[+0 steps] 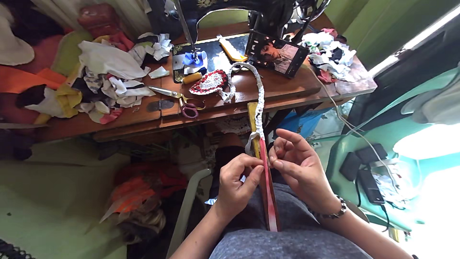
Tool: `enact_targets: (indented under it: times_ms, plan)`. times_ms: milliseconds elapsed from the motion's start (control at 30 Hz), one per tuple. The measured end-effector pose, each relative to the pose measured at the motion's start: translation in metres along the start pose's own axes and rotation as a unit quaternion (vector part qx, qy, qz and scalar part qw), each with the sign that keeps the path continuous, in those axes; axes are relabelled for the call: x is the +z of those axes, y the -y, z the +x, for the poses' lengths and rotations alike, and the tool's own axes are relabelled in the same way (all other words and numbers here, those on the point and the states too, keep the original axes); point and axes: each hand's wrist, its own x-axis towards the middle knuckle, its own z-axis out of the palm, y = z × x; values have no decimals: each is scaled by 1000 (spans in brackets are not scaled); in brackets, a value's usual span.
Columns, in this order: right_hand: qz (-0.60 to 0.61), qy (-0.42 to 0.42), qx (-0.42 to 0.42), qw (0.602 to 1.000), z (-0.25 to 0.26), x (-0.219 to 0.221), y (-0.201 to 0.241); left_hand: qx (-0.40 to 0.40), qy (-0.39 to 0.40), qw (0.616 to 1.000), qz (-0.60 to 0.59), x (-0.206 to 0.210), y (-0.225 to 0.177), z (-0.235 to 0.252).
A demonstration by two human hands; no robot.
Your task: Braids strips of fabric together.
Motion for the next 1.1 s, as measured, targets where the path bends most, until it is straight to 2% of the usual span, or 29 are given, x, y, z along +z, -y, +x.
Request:
enact_targets:
  times_ms: [1100]
  plan:
    - [5, 7, 11, 1000, -3, 0, -4, 8, -6, 1000, 11, 4, -1, 2]
